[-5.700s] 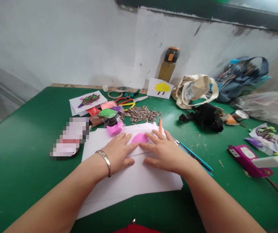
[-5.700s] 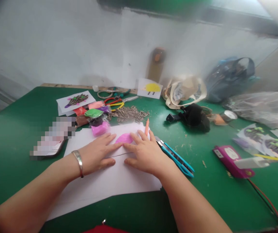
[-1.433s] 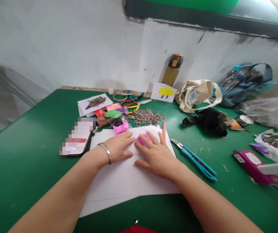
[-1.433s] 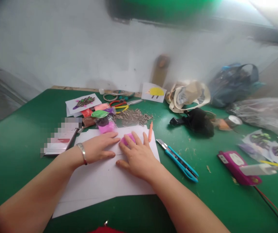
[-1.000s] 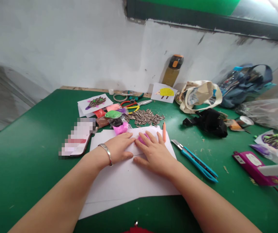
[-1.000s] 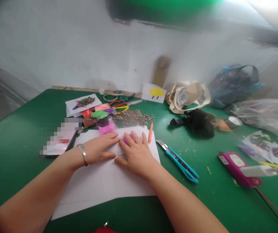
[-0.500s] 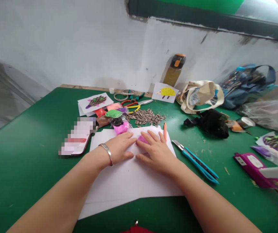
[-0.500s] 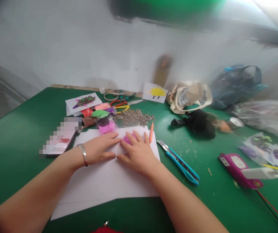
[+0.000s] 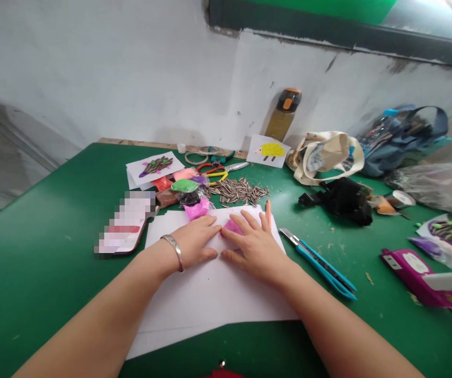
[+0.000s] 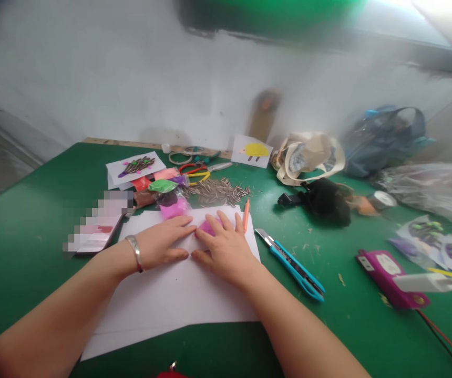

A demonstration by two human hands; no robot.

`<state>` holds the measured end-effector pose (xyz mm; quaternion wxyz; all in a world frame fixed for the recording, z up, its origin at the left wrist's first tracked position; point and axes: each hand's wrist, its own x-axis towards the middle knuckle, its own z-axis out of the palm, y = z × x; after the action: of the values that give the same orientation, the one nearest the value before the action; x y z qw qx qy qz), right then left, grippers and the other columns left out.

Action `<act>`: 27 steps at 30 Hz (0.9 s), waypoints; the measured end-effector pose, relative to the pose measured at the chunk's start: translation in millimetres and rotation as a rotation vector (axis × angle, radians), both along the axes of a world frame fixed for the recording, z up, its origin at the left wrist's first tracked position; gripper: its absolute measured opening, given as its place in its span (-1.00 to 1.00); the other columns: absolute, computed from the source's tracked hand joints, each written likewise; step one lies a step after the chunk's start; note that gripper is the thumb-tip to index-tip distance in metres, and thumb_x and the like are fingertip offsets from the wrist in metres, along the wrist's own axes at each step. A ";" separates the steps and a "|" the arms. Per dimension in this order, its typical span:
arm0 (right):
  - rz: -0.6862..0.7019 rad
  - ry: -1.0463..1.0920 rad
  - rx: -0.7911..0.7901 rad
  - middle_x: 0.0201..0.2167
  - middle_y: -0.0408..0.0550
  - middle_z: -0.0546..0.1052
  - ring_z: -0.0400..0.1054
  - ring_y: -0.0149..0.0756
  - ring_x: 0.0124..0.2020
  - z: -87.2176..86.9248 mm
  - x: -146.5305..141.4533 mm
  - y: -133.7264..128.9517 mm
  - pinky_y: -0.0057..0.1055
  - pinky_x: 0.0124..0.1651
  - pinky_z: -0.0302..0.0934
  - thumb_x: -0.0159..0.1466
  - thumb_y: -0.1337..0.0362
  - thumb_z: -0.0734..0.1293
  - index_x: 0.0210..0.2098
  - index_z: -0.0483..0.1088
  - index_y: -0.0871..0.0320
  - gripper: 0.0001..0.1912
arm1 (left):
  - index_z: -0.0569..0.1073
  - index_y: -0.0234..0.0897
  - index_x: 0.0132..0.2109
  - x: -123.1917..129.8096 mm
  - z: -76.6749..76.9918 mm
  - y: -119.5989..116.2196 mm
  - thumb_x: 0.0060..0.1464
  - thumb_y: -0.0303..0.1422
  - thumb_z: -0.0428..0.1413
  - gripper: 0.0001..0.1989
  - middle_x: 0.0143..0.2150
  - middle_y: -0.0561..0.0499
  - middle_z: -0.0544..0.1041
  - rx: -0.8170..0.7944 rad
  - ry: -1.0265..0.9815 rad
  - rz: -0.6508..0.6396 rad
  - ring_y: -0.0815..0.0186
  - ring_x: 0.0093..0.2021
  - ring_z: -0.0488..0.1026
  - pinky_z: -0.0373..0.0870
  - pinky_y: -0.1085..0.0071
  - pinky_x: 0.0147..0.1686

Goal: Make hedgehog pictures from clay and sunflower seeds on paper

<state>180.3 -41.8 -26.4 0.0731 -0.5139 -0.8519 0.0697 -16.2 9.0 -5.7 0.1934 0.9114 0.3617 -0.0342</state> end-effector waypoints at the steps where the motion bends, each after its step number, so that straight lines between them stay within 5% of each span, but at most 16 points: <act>1: 0.000 0.000 0.001 0.31 -0.01 0.13 -0.16 0.12 0.33 -0.2 -0.1 0.0 0.27 0.25 -0.40 0.30 -0.09 0.13 0.18 0.26 -0.11 -0.49 | 0.35 -0.34 0.06 0.2 -0.3 0.0 0.01 -0.27 0.12 -0.54 0.13 -0.22 0.31 0.004 0.000 0.002 0.03 0.10 0.27 0.20 0.17 0.10; 11: -0.093 0.024 0.059 0.28 -0.01 0.18 -0.09 0.07 0.32 7.0 23.0 -1.2 0.23 0.24 -0.24 0.30 -0.11 0.09 0.12 0.33 -0.12 -0.51 | 0.33 -0.32 0.13 1.9 3.8 -2.1 0.00 -0.27 0.15 -0.47 0.13 -0.21 0.30 -0.017 0.013 0.002 0.03 0.11 0.26 0.22 0.19 0.09; 17: 0.018 -0.009 0.078 0.23 -0.02 0.26 0.02 0.07 0.27 7.3 16.9 -3.4 0.27 0.26 -0.59 0.31 -0.10 0.09 0.08 0.37 -0.09 -0.52 | 0.32 -0.22 0.15 0.4 -1.8 -1.8 0.02 -0.24 0.13 -0.47 0.19 -0.18 0.26 -0.005 0.010 0.015 -0.01 0.17 0.21 0.18 0.12 0.12; 23: 0.016 -0.002 0.071 0.27 -0.02 0.20 0.01 0.07 0.27 8.9 18.4 -3.6 0.28 0.26 -0.56 0.31 -0.11 0.08 0.11 0.34 -0.12 -0.51 | 0.26 -0.34 0.20 1.0 2.1 -2.9 0.02 -0.25 0.13 -0.40 0.14 -0.23 0.28 -0.008 0.004 0.007 0.02 0.15 0.22 0.16 0.20 0.13; 27: 0.040 0.006 0.013 0.25 -0.03 0.23 -0.01 0.10 0.28 9.1 17.9 -4.1 0.32 0.24 -0.49 0.30 -0.10 0.10 0.12 0.32 -0.13 -0.51 | 0.36 -0.29 0.09 3.0 4.6 -3.9 0.02 -0.25 0.13 -0.52 0.09 -0.19 0.31 0.002 0.003 -0.007 0.02 0.08 0.26 0.21 0.17 0.08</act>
<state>198.2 -45.9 -17.3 0.0776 -0.4959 -0.8623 0.0670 -13.2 5.1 -1.0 0.1920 0.9128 0.3588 -0.0361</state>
